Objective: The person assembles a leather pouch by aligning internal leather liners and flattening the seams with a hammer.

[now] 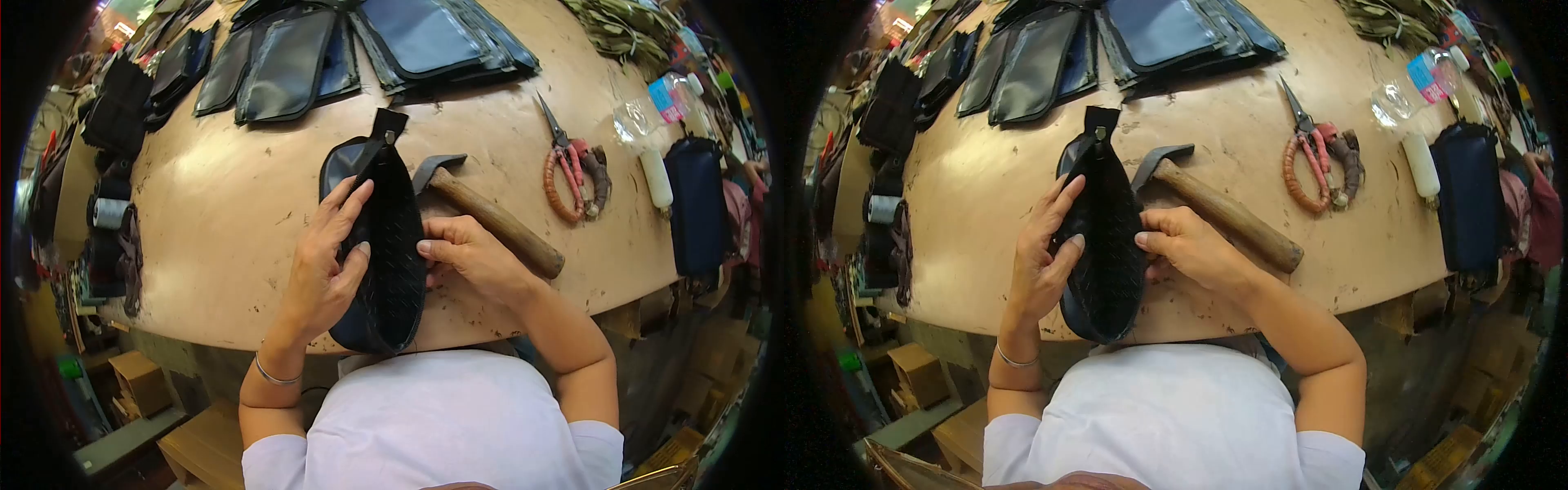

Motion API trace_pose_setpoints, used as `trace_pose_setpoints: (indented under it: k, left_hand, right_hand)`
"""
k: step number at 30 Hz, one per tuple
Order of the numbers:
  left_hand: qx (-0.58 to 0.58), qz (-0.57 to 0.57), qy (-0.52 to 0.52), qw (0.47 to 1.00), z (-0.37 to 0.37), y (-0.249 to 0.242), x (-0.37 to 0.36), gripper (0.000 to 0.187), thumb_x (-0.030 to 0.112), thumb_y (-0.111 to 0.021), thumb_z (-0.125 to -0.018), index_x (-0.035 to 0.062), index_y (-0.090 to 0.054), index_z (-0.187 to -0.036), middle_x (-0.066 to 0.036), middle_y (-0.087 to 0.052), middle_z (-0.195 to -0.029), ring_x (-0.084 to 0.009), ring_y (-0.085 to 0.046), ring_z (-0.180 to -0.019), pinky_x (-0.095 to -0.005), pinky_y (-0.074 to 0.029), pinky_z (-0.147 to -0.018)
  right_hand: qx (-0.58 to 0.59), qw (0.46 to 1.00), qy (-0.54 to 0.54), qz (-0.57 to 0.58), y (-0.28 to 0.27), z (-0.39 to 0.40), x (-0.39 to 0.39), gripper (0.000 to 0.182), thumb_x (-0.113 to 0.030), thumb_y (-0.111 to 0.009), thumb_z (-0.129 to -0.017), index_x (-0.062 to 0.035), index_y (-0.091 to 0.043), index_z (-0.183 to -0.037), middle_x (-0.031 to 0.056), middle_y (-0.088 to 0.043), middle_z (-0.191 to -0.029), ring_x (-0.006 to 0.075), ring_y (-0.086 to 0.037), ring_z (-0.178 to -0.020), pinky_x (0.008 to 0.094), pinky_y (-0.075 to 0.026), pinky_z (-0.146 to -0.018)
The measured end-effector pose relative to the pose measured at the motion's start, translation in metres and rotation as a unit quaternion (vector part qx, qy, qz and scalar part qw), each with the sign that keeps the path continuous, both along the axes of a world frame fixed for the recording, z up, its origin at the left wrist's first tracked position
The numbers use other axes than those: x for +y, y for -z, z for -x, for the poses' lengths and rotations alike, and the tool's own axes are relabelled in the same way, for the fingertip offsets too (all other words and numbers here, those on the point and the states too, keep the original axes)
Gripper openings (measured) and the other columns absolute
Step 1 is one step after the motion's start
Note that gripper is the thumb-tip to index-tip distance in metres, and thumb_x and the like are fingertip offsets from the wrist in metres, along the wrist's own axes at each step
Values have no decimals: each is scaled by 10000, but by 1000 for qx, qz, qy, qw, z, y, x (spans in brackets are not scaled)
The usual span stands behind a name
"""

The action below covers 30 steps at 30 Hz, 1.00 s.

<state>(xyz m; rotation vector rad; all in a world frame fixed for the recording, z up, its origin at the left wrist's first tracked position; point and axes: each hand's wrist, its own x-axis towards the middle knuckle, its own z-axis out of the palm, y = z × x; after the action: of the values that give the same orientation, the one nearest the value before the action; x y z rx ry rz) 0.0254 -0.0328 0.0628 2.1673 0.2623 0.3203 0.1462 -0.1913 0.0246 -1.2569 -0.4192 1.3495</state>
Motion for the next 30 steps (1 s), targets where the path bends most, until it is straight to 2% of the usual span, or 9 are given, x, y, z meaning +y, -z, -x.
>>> trace_pose_setpoints:
  k: [2,7,12,13,15,18,23,24,30]
  left_hand:
    - [-6,-5,4,1000,-3,2,-4,551,-70,-513,-734,55,-453,-1268,-174,-426,-1291,-128,-503,-683,-197,-373,-474]
    - [29,66,0,997,-10,1,-13,523,-57,-496,-739,10,-455,-1255,-191,-394,-1318,-282,-394,-1216,-324,-281,-1006]
    - [23,11,11,1000,-11,4,-13,524,-56,-479,-753,6,-431,-1272,-185,-393,-1324,-284,-390,-1222,-334,-297,-999]
    - [25,-17,8,1000,-10,3,-12,525,-55,-476,-755,5,-428,-1274,-181,-395,-1326,-279,-385,-1228,-334,-290,-1005]
    - [-42,-99,-35,994,-7,2,0,527,-57,-485,-751,-1,-424,-1271,-199,-419,-1299,-313,-418,-1195,-338,-324,-982]
    - [-192,-237,-131,943,-8,-9,13,466,-32,-472,-795,-30,-424,-1259,-166,-449,-1291,-317,-389,-1220,-350,-299,-1009]
    - [-246,-327,-147,900,-26,5,30,508,-29,-556,-777,83,-464,-1263,-161,-501,-1225,-355,-469,-1081,-395,-381,-908]
    - [-215,-398,-155,878,-25,9,32,508,-11,-600,-778,16,-448,-1262,-190,-578,-921,-255,-590,-756,-306,-514,-597]
    - [-180,-399,-156,885,-10,26,19,531,-23,-617,-735,24,-457,-1239,-187,-583,-780,-294,-542,-583,-349,-465,-543]
  right_hand:
    - [14,1000,-11,-12,0,-1,1,182,-102,-439,-903,-8,-561,-999,7,-557,-801,87,-543,-677,215,-494,-612]
    - [44,999,13,-3,-1,-1,1,216,-66,-420,-897,-8,-506,-1087,23,-568,-814,97,-560,-701,228,-507,-632]
    - [17,1000,16,-11,10,-3,0,247,-74,-488,-864,2,-495,-1099,67,-590,-820,147,-585,-676,255,-503,-600]
    - [-248,968,48,-3,6,-4,-1,271,-86,-519,-840,0,-497,-1096,78,-585,-831,176,-586,-689,278,-499,-606]
    - [-699,709,95,14,-7,-2,-11,327,-109,-582,-792,-4,-500,-1091,99,-576,-853,235,-589,-715,323,-490,-618]
    - [-814,565,83,105,-18,-19,-11,364,-135,-640,-724,-21,-508,-1044,137,-544,-922,312,-566,-789,392,-461,-661]
    - [-715,681,28,156,-4,-34,-16,366,-92,-641,-718,-23,-479,-1039,164,-543,-950,335,-552,-821,390,-440,-704]
    - [-702,693,43,158,-9,-33,-17,376,-70,-638,-720,-19,-473,-1054,173,-558,-939,341,-557,-809,380,-440,-707]
    - [-667,744,30,19,-40,-9,-28,380,-11,-597,-754,0,-468,-1112,189,-601,-804,357,-598,-677,376,-453,-594]
